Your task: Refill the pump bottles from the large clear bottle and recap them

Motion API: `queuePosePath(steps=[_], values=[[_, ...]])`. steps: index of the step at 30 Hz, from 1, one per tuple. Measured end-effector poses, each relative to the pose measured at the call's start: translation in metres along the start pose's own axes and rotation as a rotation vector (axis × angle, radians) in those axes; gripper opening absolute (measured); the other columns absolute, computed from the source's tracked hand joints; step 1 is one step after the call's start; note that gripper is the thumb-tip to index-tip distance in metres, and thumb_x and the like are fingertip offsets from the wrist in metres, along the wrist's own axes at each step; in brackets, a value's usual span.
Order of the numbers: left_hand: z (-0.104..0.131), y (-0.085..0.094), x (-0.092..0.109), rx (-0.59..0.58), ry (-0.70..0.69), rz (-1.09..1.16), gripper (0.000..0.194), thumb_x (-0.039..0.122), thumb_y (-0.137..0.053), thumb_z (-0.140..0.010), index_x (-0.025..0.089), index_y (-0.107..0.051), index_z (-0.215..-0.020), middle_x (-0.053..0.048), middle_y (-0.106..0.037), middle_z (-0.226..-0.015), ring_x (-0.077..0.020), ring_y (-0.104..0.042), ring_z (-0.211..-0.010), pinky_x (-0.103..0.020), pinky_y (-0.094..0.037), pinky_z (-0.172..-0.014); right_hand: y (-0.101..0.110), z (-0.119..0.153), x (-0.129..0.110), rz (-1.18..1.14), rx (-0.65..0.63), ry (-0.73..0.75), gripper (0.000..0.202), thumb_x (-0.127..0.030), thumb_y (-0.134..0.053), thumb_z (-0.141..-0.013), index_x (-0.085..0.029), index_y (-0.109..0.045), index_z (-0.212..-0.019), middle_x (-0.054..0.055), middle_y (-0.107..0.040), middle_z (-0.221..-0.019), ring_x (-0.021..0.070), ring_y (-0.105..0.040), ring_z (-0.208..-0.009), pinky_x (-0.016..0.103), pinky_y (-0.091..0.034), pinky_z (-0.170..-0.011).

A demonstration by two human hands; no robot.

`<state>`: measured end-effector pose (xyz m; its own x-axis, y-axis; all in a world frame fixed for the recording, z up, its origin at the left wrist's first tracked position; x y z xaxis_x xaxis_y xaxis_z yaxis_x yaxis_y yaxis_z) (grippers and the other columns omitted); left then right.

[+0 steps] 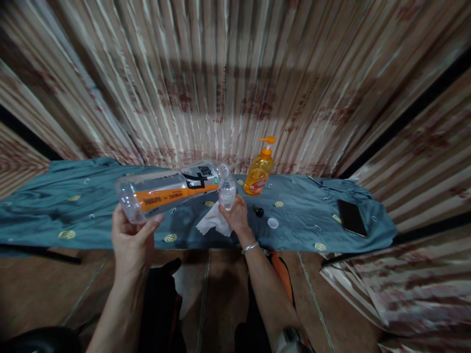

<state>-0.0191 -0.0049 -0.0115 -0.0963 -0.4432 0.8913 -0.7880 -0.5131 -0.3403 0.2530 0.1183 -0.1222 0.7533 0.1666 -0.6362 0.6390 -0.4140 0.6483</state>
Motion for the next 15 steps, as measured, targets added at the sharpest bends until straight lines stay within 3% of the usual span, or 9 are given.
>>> queuePosePath(steps=[6,15], values=[[0.0013,-0.0017,-0.0002,0.009,-0.001,0.063,0.094,0.044,-0.11,-0.046,0.027,-0.067,-0.129,-0.007,-0.076,-0.126,-0.0227,-0.077,-0.107,-0.031,-0.063,-0.09,0.0034,0.0009,-0.0018,-0.033,0.002,0.001,0.032,-0.041,-0.081,-0.08,-0.021,-0.068,-0.102,0.014,-0.079,-0.104,0.0346,-0.077,-0.108,0.047,-0.062,-0.099],[0.0038,-0.0049,-0.0059,-0.033,-0.041,0.065,0.095,0.052,-0.108,-0.052,0.031,-0.064,-0.134,-0.008,-0.074,-0.133,-0.0271,-0.078,-0.117,-0.035,-0.064,-0.097,0.0061,0.0027,-0.0004,-0.072,0.022,0.041,0.034,-0.043,-0.077,-0.082,-0.02,-0.07,-0.107,0.016,-0.081,-0.109,0.0365,-0.078,-0.108,0.05,-0.063,-0.099]])
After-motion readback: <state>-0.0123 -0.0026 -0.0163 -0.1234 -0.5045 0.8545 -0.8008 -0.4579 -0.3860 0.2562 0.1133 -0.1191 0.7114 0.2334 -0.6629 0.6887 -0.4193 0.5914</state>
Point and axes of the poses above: each hand's wrist, its own z-axis away from the middle knuckle, its own y-axis out of the back of the hand, x = y × z, the point moved 6 cm from there along -z, towards the middle knuckle
